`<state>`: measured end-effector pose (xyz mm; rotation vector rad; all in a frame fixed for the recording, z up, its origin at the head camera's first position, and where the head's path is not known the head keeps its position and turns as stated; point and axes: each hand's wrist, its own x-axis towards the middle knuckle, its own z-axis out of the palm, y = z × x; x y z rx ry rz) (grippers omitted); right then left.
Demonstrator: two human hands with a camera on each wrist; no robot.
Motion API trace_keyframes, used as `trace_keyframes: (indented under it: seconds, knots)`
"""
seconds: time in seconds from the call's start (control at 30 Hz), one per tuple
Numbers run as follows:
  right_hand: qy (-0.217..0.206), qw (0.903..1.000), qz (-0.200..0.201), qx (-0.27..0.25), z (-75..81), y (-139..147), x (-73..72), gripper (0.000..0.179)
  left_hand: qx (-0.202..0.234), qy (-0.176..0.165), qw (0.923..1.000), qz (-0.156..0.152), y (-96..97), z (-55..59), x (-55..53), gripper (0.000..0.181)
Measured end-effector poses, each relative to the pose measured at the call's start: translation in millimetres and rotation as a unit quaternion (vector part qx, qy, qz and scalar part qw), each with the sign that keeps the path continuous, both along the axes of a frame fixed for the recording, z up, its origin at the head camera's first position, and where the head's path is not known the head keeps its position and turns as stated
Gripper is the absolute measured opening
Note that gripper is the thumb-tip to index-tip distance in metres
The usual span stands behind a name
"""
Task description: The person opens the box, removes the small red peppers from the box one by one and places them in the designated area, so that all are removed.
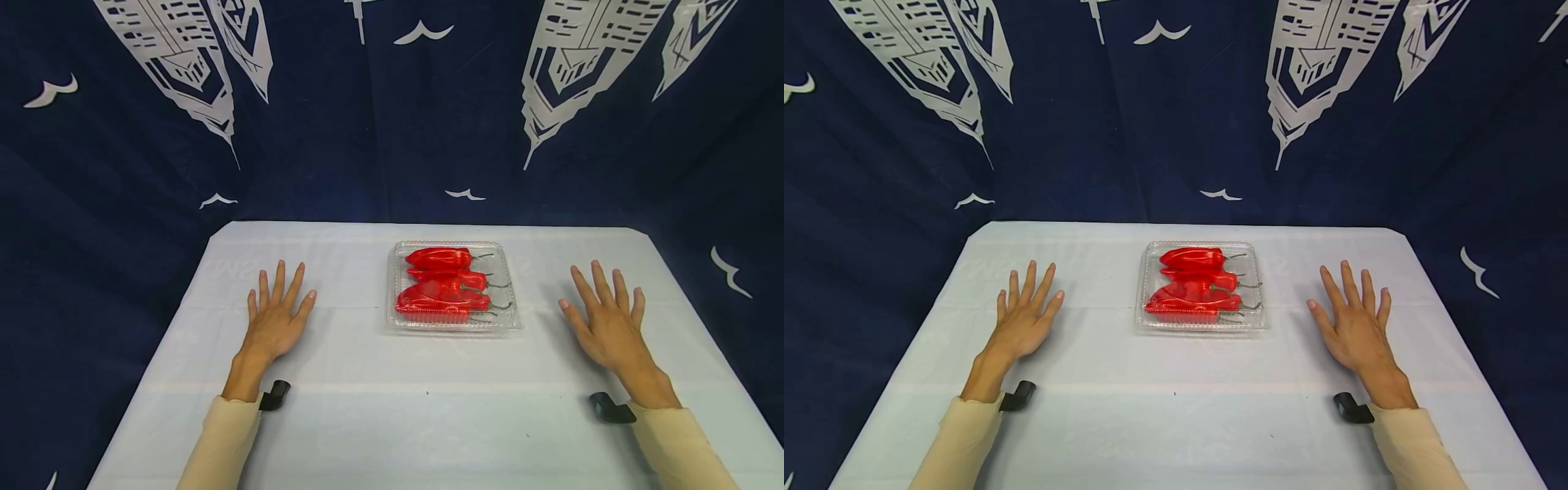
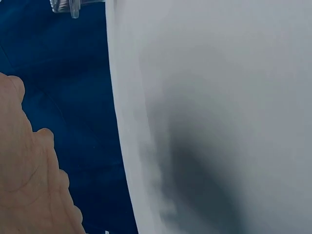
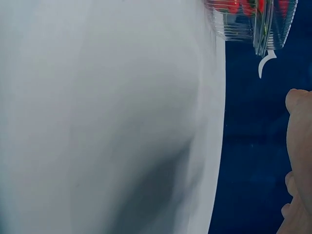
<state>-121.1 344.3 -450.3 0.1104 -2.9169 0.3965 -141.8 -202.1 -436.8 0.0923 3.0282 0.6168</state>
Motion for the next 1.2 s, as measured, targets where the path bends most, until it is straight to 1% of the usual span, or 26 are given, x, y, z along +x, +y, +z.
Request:
trace_keyframes:
  seconds: [0.33, 0.57, 0.83, 1.03, 1.2]
  knots:
    - [0.002, 0.9998, 0.003, -0.019, 0.6, -11, -4.9, 0.070, 0.001, -0.001, 1.0000, -0.005, 5.1, -0.6, -3.0, 0.070]
    - [0.006, 0.9985, 0.016, -0.051, 0.9, -17, -8.7, 0.069, 0.016, -0.005, 0.9997, -0.016, 10.6, -0.7, -5.8, 0.068]
    - [0.024, 0.9948, 0.028, -0.095, 2.8, -24, -11.9, 0.066, 0.034, -0.002, 0.9989, -0.032, 19.8, 0.9, -9.5, 0.065]
    - [0.018, 0.9918, 0.038, -0.121, 4.6, -30, -13.7, 0.064, 0.046, -0.005, 0.9978, -0.047, 30.5, 0.1, -12.5, 0.065]
    - [0.015, 0.9864, 0.061, -0.152, 7.3, -35, -16.8, 0.062, 0.064, -0.004, 0.9962, -0.060, 38.5, -1.6, -14.9, 0.063]
